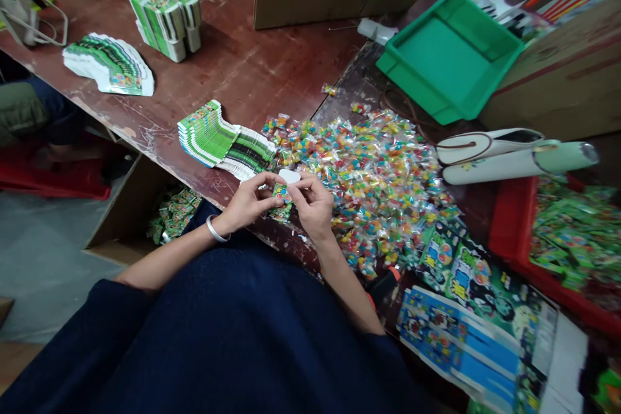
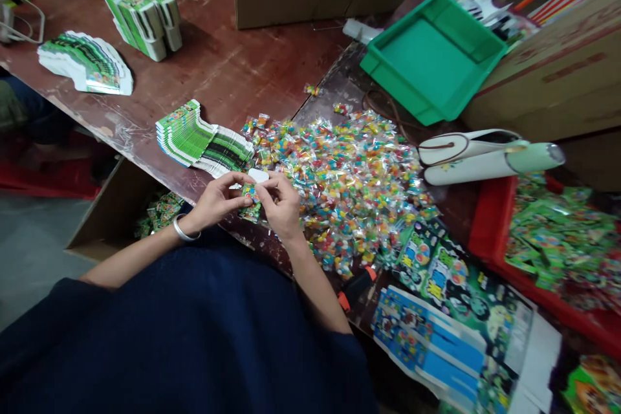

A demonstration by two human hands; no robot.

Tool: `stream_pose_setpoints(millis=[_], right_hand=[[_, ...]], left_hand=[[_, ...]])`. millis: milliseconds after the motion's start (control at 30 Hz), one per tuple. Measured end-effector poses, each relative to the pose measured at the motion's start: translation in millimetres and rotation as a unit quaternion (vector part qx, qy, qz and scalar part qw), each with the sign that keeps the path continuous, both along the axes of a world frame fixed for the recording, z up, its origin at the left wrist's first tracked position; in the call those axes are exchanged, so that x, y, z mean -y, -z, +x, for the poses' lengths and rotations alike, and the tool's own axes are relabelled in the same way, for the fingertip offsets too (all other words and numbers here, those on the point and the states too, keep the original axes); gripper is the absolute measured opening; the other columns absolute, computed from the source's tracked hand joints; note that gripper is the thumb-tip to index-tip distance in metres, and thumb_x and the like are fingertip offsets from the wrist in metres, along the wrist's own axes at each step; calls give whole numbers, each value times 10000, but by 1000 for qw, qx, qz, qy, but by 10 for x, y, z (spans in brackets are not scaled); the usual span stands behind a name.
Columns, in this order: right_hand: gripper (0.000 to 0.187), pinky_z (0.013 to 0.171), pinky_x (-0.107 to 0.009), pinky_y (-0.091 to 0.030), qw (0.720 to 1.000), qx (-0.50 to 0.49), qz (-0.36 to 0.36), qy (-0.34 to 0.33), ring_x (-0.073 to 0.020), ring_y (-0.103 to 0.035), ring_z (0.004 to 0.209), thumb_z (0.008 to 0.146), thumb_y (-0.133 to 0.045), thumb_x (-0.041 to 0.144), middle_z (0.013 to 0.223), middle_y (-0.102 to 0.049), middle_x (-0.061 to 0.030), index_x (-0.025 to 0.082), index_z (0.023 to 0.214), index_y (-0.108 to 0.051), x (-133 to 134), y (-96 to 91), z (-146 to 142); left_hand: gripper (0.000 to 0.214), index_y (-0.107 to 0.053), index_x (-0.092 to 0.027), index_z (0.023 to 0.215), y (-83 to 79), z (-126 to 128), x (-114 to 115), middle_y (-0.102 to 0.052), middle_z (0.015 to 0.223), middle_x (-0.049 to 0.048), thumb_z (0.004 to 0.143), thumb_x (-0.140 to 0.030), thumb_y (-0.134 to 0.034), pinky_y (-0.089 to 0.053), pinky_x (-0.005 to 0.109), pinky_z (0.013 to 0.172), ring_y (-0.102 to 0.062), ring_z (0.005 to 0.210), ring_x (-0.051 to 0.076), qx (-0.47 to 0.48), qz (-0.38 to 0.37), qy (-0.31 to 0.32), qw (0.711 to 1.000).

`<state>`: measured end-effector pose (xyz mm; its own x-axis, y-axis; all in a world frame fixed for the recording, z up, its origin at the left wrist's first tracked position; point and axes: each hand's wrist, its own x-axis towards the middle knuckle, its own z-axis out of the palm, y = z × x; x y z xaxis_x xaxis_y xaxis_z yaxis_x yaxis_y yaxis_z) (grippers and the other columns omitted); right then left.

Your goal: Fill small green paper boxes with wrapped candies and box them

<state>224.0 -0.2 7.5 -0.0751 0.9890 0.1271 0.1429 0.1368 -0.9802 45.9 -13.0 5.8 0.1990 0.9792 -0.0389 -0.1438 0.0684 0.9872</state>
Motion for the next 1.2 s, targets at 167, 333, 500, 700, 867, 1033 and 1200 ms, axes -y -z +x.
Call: stream_pose_setpoints(millis=[167, 333, 500, 700, 867, 1033, 1200], right_hand=[[367, 810, -356, -601, 997, -71, -15, 14, -205, -722, 889, 861, -796, 564, 968, -743, -35, 274, 978, -603, -29, -115, -85], [359, 727, -338, -574, 996, -45, -55, -46, -195, -676, 815, 816, -839, 555, 855, -721, -27, 254, 789, -645, -108, -199, -32], [333, 633, -322, -528, 991, -35, -117, -45, -171, -623, 680, 735, -902, 517, 749, -716, -12, 236, 756, -726, -212, -164, 74], [284, 761, -362, -566, 994, -46, -80, -64, -204, -690, 816, 775, -880, 476, 823, -758, -24, 246, 717, -725, -204, -180, 59], [214, 788, -356, -544, 998, -3, -28, -63, -206, -701, 875, 853, -820, 399, 886, -769, -35, 243, 735, -732, -125, -223, 20], [273, 592, -284, -460, 992, -5, -116, -51, -143, -586, 628, 805, -837, 464, 703, -696, 4, 218, 774, -725, -189, -185, 56], [317, 551, -271, -429, 986, -23, -149, -67, -134, -561, 580, 751, -859, 482, 641, -667, 9, 207, 723, -704, -271, -141, 82]], left_hand=[[557, -518, -231, 1076, -28, 30, -5, -559, 1011, 10, 733, -376, -932, -569, 226, 695, -603, 828, 125, 46, -23, -21, 998], [445, -518, -231, 1057, -11, -4, 34, -561, 1039, 24, 785, -288, -866, -604, 243, 762, -618, 972, 163, -21, 26, -45, 998], [489, -566, -231, 1244, -8, -74, 73, -630, 1120, 62, 833, -257, -831, -640, 349, 916, -668, 1078, 212, -84, 76, -10, 994], [515, -622, -220, 1351, -89, -103, 61, -672, 1116, 79, 871, -259, -804, -658, 342, 847, -682, 1013, 210, -59, 59, 10, 996], [341, -728, -195, 1215, -102, -140, 24, -732, 1159, 100, 890, -264, -803, -646, 315, 825, -697, 998, 197, -44, 44, 24, 998], [478, -691, -201, 1305, -95, -166, 2, -717, 1254, 117, 853, -257, -836, -651, 304, 831, -701, 1059, 206, -34, 35, 27, 998], [598, -628, -208, 1394, -79, -187, 6, -708, 1192, 108, 840, -262, -846, -658, 311, 786, -718, 902, 173, -12, 16, 54, 998]])
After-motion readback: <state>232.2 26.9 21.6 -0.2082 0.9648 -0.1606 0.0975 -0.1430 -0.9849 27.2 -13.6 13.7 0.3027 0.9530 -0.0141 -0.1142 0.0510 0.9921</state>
